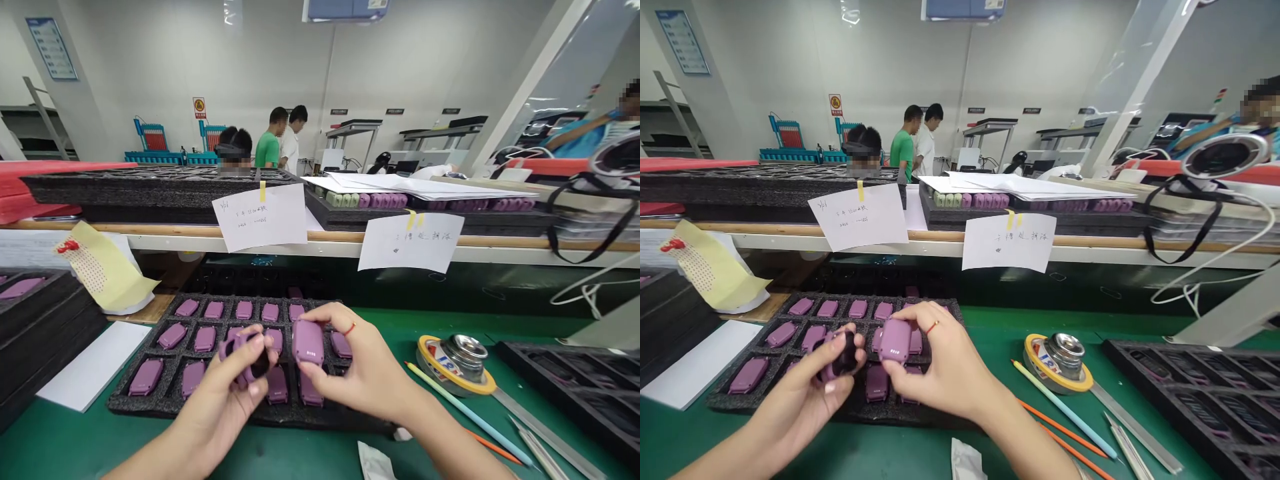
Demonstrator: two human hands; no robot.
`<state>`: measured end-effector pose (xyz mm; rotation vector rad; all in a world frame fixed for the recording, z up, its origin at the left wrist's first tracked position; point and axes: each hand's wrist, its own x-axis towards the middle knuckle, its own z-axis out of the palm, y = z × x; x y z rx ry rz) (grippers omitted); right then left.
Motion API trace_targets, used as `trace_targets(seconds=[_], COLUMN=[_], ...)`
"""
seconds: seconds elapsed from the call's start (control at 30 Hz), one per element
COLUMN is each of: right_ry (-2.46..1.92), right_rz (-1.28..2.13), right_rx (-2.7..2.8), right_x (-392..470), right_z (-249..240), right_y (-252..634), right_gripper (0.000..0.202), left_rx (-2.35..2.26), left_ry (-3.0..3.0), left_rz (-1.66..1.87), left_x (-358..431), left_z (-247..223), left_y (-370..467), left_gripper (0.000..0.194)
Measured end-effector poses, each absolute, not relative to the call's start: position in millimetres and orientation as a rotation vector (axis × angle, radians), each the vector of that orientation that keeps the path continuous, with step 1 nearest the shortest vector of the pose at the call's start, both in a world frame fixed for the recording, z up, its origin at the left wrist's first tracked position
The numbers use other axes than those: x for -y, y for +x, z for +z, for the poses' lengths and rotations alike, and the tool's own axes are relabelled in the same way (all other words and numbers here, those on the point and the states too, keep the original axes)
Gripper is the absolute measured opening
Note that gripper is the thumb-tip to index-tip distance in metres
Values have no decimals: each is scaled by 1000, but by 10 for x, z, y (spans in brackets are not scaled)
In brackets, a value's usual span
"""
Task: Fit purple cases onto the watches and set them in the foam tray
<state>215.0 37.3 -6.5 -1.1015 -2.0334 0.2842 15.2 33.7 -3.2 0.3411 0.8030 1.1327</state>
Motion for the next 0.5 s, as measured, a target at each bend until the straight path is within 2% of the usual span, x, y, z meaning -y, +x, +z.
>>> trace_targets(seconds=[0.07, 0.2, 0.33, 0.43, 0.5], right_ry=[-1231, -1305, -1292, -1062, -868], right_rz=[338, 412, 445, 424, 406], right_rx=[2054, 2166, 2183, 2025, 1965], right_x=[-476, -600, -521, -342, -221], right_z=[-179, -389, -313, -123, -29], right_y=[2149, 2096, 2107, 2072, 2002], right_gripper=[35, 27, 35, 21, 27], left_rx=[-835, -792, -788, -749, -690], left_ry=[291, 323, 411, 387, 383], left_rz=[1172, 1119, 1073, 990, 897], left_x=[-386, -412, -350, -295, -262], left_z=[41, 69, 22, -15, -46], left_y=[105, 47, 69, 98, 113], left_gripper=[7, 24, 15, 21, 36])
